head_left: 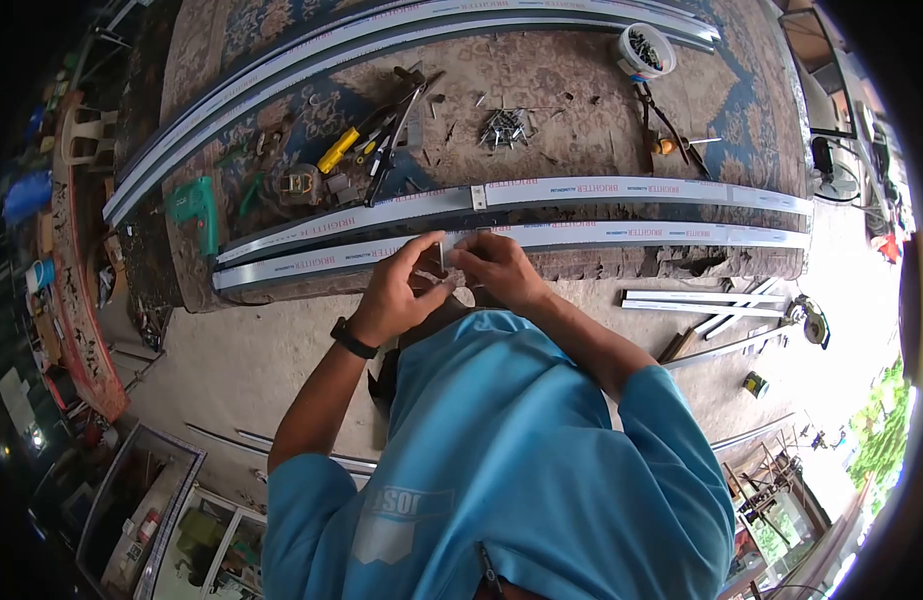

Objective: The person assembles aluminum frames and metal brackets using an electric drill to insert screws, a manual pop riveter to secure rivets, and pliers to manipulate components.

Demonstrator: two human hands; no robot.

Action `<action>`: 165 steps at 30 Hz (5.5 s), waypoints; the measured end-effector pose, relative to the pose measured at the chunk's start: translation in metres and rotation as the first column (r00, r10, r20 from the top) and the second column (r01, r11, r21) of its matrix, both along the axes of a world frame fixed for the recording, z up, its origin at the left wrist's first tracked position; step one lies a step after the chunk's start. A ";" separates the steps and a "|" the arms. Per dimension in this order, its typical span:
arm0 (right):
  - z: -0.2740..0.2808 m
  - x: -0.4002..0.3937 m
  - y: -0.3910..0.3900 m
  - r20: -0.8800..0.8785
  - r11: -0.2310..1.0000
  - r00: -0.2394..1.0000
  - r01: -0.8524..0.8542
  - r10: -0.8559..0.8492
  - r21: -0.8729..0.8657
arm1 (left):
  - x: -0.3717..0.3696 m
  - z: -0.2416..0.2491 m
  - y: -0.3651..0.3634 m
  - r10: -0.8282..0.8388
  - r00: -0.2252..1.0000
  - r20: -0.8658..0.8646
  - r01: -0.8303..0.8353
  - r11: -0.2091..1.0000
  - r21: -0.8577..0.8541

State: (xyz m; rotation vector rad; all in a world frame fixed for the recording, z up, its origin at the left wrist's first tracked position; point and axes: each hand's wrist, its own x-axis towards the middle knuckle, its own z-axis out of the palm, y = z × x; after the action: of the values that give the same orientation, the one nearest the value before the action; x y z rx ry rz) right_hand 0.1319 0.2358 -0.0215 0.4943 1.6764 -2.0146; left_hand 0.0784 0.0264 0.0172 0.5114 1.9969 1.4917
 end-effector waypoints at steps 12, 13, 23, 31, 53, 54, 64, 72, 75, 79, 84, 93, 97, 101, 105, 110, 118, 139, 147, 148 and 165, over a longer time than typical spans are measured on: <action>-0.009 0.015 0.070 -0.509 0.677 0.764 0.132 0.395 0.724 | -0.012 -0.041 0.008 -0.072 0.916 -0.395 0.012 0.989 -0.150; -0.013 0.013 0.072 -0.506 0.689 0.763 0.112 0.402 0.716 | -0.009 -0.051 0.021 -0.078 0.907 -0.413 0.019 0.989 -0.145; -0.033 0.006 0.080 -0.498 0.671 0.690 0.025 0.525 0.741 | -0.003 -0.088 0.053 -0.087 0.839 -0.538 -0.033 0.977 -0.210; -0.036 0.003 0.074 -0.486 0.634 0.663 0.024 0.569 0.773 | 0.001 -0.086 0.049 -0.065 0.834 -0.547 -0.047 0.981 -0.189; -0.038 0.006 0.061 -0.440 0.521 0.600 0.046 0.668 0.853 | 0.006 -0.100 0.049 -0.115 0.827 -0.550 -0.047 0.961 -0.273; -0.041 0.005 0.063 -0.444 0.524 0.590 0.042 0.674 0.851 | 0.005 -0.101 0.049 -0.117 0.829 -0.547 -0.047 0.960 -0.277; -0.071 -0.006 0.074 -0.492 0.572 0.510 -0.001 0.706 0.820 | 0.003 -0.107 0.045 -0.125 0.832 -0.541 -0.022 0.966 -0.257; -0.079 -0.007 0.075 -0.504 0.570 0.484 0.012 0.716 0.822 | 0.004 -0.091 0.004 0.091 0.782 -0.616 -0.207 0.971 -0.119; -0.081 -0.008 0.077 -0.492 0.552 0.462 0.006 0.738 0.834 | 0.009 -0.096 -0.029 0.177 0.734 -0.656 -0.324 0.940 -0.110; -0.081 -0.009 0.078 -0.502 0.570 0.464 -0.008 0.730 0.822 | 0.014 -0.103 -0.053 0.168 0.724 -0.669 -0.380 0.907 -0.183; -0.079 -0.013 0.075 -0.506 0.579 0.472 -0.012 0.723 0.816 | 0.012 -0.104 -0.052 0.169 0.730 -0.663 -0.375 0.909 -0.181; -0.077 -0.014 0.074 -0.503 0.580 0.467 -0.026 0.727 0.814 | 0.006 -0.101 -0.062 0.134 0.781 -0.610 -0.313 0.929 -0.196; -0.080 -0.011 0.075 -0.499 0.574 0.467 -0.024 0.730 0.818 | -0.022 -0.088 -0.095 0.230 0.734 -0.639 -0.428 0.887 -0.173; -0.079 -0.011 0.075 -0.481 0.564 0.476 -0.039 0.736 0.825 | -0.059 -0.073 -0.134 0.271 0.745 -0.610 -0.512 0.818 -0.262; -0.081 -0.011 0.077 -0.497 0.586 0.480 -0.043 0.723 0.809 | -0.063 -0.056 -0.108 0.136 0.805 -0.577 -0.331 0.911 -0.248; -0.082 -0.009 0.077 -0.475 0.555 0.474 -0.034 0.741 0.831 | -0.024 -0.063 -0.031 -0.061 0.898 -0.436 -0.006 0.988 -0.151; -0.083 -0.007 0.077 -0.495 0.564 0.473 -0.005 0.729 0.826 | 0.004 -0.086 0.029 -0.132 0.852 -0.507 0.009 0.971 -0.238; -0.083 -0.008 0.079 -0.529 0.579 0.438 0.025 0.726 0.815 | -0.002 -0.078 0.034 -0.032 0.850 -0.526 -0.066 0.984 -0.166; -0.086 -0.007 0.080 -0.523 0.567 0.417 0.022 0.744 0.823 | -0.152 -0.120 -0.242 0.195 0.401 -0.895 -0.911 0.190 -0.367; -0.086 -0.008 0.081 -0.510 0.559 0.420 0.009 0.751 0.829 | -0.175 -0.136 -0.291 0.157 0.435 -0.886 -0.900 0.054 -0.433; -0.084 -0.009 0.080 -0.473 0.533 0.429 -0.024 0.770 0.846 | -0.269 -0.140 -0.403 0.399 0.770 -0.498 -0.629 0.339 -0.700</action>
State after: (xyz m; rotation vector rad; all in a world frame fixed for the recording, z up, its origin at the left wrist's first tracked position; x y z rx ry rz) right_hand 0.1234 0.3157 -0.1059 -0.8543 2.8204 -0.9963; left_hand -0.1904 -0.3766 -0.1224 -0.4726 2.9378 0.4966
